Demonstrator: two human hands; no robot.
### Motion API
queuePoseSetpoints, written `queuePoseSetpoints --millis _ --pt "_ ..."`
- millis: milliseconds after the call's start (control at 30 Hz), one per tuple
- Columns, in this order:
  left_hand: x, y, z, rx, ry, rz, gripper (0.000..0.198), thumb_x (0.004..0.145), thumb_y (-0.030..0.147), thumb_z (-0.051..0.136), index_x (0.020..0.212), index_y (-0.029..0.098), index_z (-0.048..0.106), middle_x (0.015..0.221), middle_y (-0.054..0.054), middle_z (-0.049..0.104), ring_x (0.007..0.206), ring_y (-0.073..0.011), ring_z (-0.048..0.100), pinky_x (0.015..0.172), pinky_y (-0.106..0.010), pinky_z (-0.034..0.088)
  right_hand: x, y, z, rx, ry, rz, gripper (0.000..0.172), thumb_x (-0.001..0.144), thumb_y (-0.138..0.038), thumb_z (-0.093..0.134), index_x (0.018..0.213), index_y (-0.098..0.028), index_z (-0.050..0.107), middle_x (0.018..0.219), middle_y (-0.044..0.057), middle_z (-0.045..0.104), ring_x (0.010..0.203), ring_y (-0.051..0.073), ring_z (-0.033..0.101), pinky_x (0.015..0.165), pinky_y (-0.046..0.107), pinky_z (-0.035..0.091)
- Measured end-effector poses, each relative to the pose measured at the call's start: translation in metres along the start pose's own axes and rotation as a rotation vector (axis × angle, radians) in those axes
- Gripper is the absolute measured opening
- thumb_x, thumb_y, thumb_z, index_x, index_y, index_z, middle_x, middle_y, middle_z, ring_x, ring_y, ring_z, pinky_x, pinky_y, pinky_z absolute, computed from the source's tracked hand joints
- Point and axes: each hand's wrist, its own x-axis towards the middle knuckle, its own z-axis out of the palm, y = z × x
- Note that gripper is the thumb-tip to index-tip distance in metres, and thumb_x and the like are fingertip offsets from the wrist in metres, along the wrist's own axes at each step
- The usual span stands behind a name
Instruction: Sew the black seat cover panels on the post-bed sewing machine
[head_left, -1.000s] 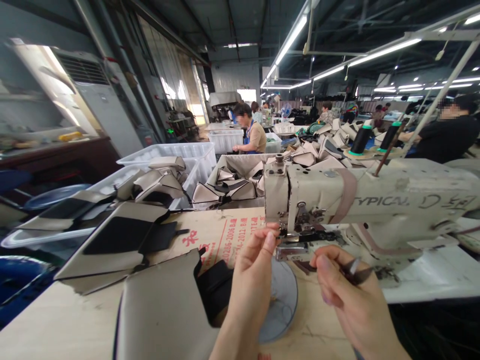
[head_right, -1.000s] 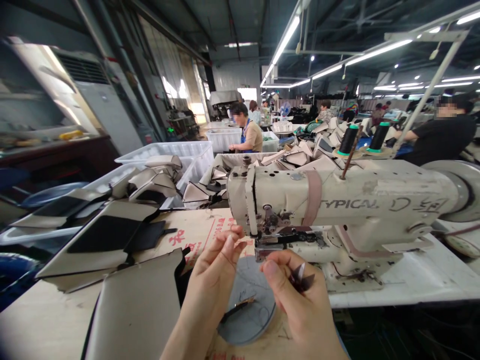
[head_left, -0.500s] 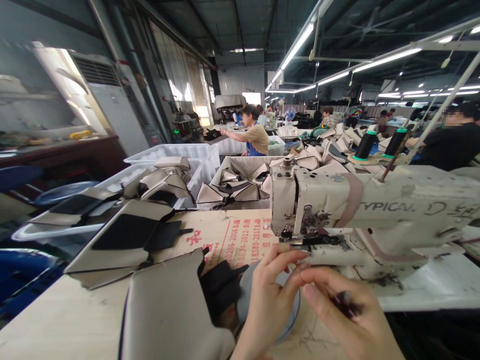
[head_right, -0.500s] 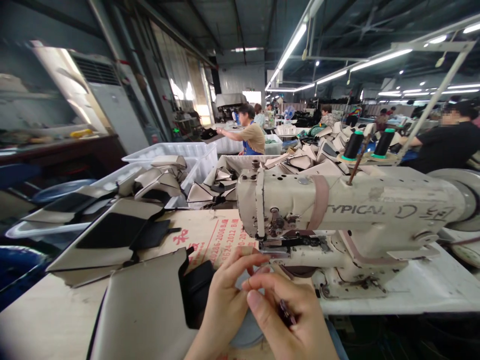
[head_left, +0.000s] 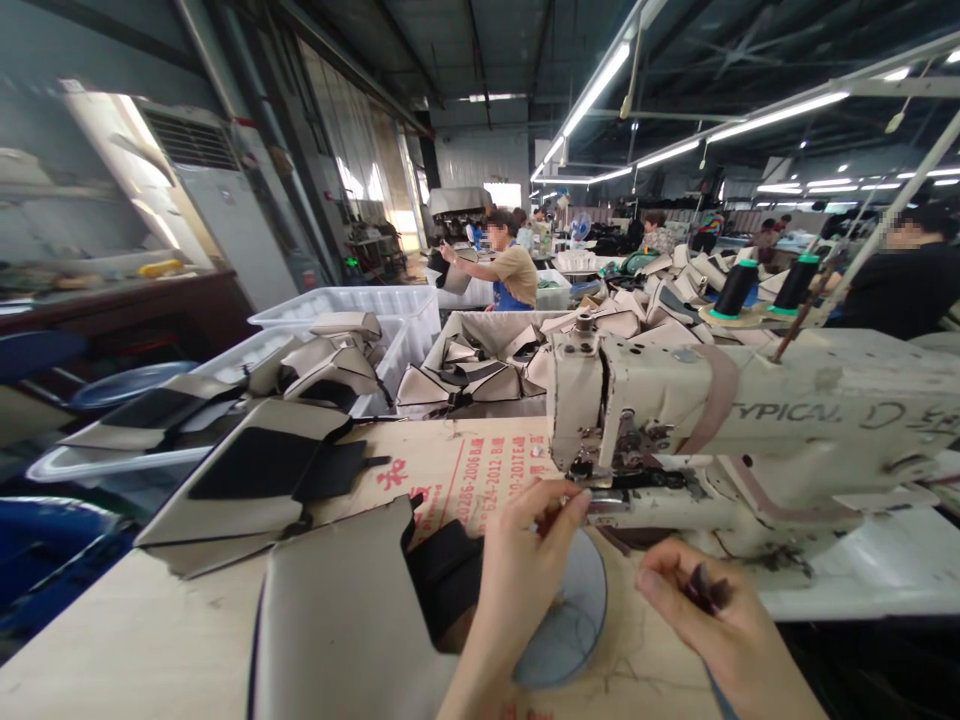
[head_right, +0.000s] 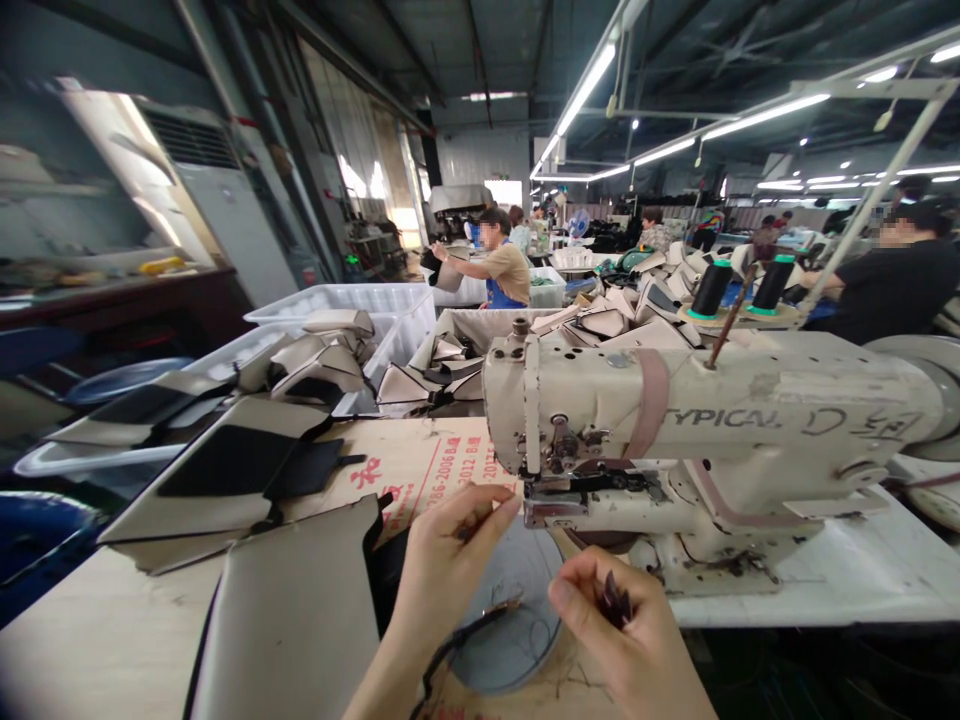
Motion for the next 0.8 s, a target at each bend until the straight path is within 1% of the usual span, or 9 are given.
queuePoseSetpoints --millis 133,300,367,433,500,567,633,700,800 --pt "0.014 -0.009 0.028 0.101 0.197 0.047 0.013 0.081 0.028 0.056 0.079 0.019 0.066 0.073 0.000 0.059 0.061 -0.0103 0.052 0.058 -0.021 0.039 0.002 0.015 0.004 0.043 0.081 0.080 0.035 0.077 -0.050 0.057 0.071 -0.015 0.057 0.051 -0.005 0.035 0.047 0.006 0.026 0.044 0.022 0.017" --pt "0.015 -0.015 0.048 0.068 0.320 0.086 0.010 0.080 0.025 0.057 0.079 0.020 0.065 0.081 -0.001 0.060 0.078 -0.0135 0.056 0.072 -0.024 0.041 0.001 0.020 0.010 0.032 0.106 0.036 0.037 0.076 -0.051 0.059 0.067 -0.015 0.055 0.057 -0.003 0.040 0.051 0.007 0.031 0.048 0.021 0.022" --pt "0.014 -0.024 0.044 -0.029 0.374 0.024 0.012 0.080 0.029 0.058 0.076 0.019 0.063 0.076 0.000 0.059 0.073 -0.0123 0.054 0.069 -0.023 0.040 -0.004 0.024 0.007 0.080 0.055 0.070 0.038 0.076 -0.051 0.060 0.067 -0.015 0.055 0.052 -0.005 0.036 0.049 0.006 0.029 0.047 0.021 0.020" --pt "0.013 -0.038 0.033 -0.229 0.468 -0.119 0.016 0.077 0.034 0.061 0.075 0.018 0.061 0.071 0.002 0.057 0.067 -0.0105 0.052 0.065 -0.022 0.040 -0.012 0.033 -0.007 0.199 -0.029 0.142 0.037 0.075 -0.051 0.061 0.067 -0.016 0.055 0.047 -0.007 0.028 0.044 0.005 0.022 0.044 0.021 0.017" --pt "0.012 -0.055 0.015 -0.518 0.580 -0.300 0.021 0.072 0.037 0.066 0.073 0.017 0.059 0.067 0.004 0.055 0.063 -0.0085 0.051 0.064 -0.020 0.040 -0.022 0.045 -0.031 0.380 -0.069 0.186 0.035 0.073 -0.051 0.064 0.067 -0.018 0.055 0.045 -0.009 0.021 0.041 0.004 0.017 0.042 0.021 0.016" --pt "0.011 -0.066 -0.006 -0.801 0.652 -0.402 0.024 0.065 0.036 0.071 0.071 0.017 0.058 0.067 0.004 0.055 0.064 -0.0077 0.053 0.068 -0.021 0.043 -0.031 0.059 -0.064 0.573 0.011 0.155 0.033 0.070 -0.051 0.065 0.068 -0.021 0.054 0.045 -0.010 0.016 0.040 0.005 0.015 0.041 0.021 0.021" --pt "0.007 -0.065 -0.024 -0.953 0.643 -0.356 0.023 0.063 0.033 0.073 0.072 0.017 0.058 0.076 0.003 0.059 0.075 -0.0090 0.057 0.077 -0.022 0.045 -0.036 0.071 -0.096 0.669 0.182 0.095 0.034 0.070 -0.052 0.063 0.064 -0.023 0.049 0.046 -0.009 0.016 0.039 0.006 0.016 0.041 0.023 0.025" --pt "-0.001 -0.053 -0.036 -0.946 0.547 -0.236 0.017 0.069 0.030 0.069 0.077 0.018 0.059 0.092 0.000 0.061 0.093 -0.0121 0.057 0.089 -0.026 0.043 -0.039 0.080 -0.118 0.587 0.325 0.131 0.035 0.071 -0.051 0.062 0.060 -0.023 0.045 0.045 -0.008 0.020 0.038 0.007 0.019 0.040 0.025 0.025" --pt "-0.022 -0.025 -0.036 -0.697 0.353 -0.096 0.011 0.080 0.027 0.058 0.090 0.021 0.058 0.113 -0.002 0.057 0.117 -0.0164 0.046 0.103 -0.032 0.033 -0.041 0.082 -0.122 0.316 0.371 0.275 0.035 0.070 -0.050 0.065 0.060 -0.023 0.047 0.045 -0.006 0.025 0.038 0.008 0.022 0.038 0.025 0.022"
